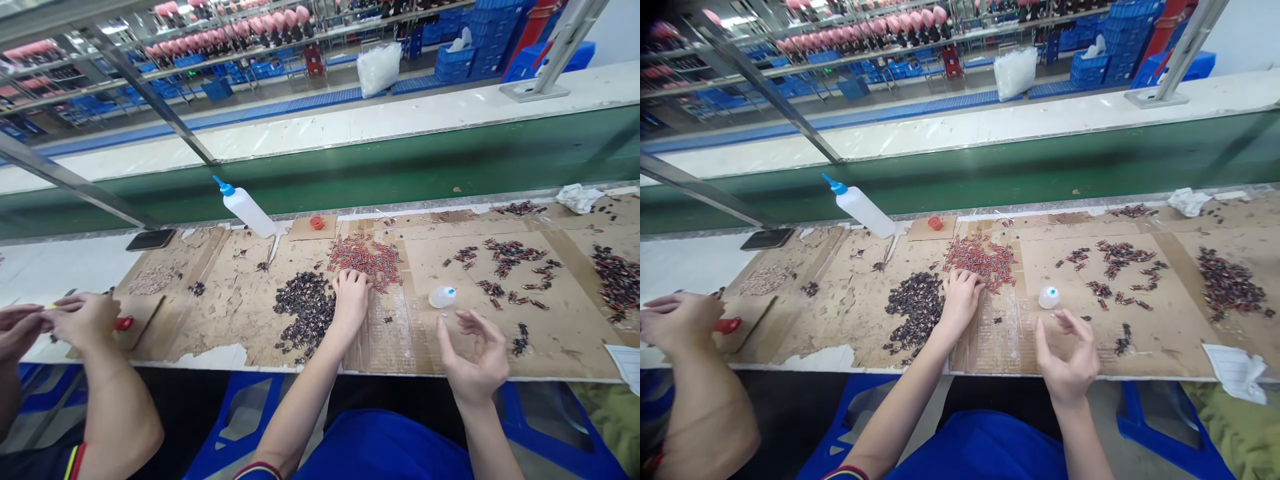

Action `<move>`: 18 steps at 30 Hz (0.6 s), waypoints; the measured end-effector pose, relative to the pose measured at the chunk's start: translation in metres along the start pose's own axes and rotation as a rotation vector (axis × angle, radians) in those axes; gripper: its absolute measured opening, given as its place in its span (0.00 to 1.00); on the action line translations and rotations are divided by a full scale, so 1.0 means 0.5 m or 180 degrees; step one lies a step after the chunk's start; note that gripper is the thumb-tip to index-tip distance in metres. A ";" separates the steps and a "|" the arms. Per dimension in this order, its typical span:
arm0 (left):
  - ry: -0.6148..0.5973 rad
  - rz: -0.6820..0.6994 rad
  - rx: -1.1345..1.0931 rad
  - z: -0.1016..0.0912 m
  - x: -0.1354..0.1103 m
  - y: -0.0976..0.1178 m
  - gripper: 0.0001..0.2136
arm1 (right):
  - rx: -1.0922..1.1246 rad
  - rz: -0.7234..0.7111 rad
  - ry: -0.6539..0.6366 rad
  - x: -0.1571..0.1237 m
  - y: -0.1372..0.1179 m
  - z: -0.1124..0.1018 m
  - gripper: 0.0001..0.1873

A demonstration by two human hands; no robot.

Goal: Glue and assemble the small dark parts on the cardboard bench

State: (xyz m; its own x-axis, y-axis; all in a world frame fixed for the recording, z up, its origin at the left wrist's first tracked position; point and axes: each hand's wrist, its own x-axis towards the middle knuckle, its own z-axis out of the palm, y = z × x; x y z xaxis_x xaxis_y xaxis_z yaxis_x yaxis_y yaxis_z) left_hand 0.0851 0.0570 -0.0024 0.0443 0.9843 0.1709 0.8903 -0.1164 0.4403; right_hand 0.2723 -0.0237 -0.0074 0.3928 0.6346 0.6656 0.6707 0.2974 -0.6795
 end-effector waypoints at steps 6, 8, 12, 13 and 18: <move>-0.0058 -0.0006 -0.0047 0.009 0.014 0.001 0.06 | 0.0190 0.0046 -0.0499 -0.017 -0.040 0.013 0.14; -0.0101 -0.0038 -0.0080 0.009 0.017 0.002 0.06 | 0.0269 0.0213 -0.0655 -0.013 -0.050 0.024 0.09; 0.0014 -0.0007 -0.0276 -0.008 -0.003 0.016 0.07 | 0.0703 0.0988 -0.1065 -0.010 -0.061 0.052 0.10; 0.0035 0.0043 -0.0373 -0.015 -0.015 0.022 0.07 | 0.0874 0.1222 -0.1153 -0.010 -0.062 0.060 0.12; -0.0114 0.0320 -0.1097 -0.037 -0.077 0.047 0.07 | 0.1489 0.1986 -0.1266 -0.016 -0.060 0.084 0.18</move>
State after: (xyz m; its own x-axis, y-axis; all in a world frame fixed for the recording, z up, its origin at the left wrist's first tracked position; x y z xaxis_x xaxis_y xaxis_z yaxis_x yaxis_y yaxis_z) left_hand 0.0958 0.0137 0.0177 0.1452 0.9690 0.1999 0.6759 -0.2447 0.6952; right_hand 0.2227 -0.0076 -0.0052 0.2951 0.9549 0.0322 0.0453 0.0197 -0.9988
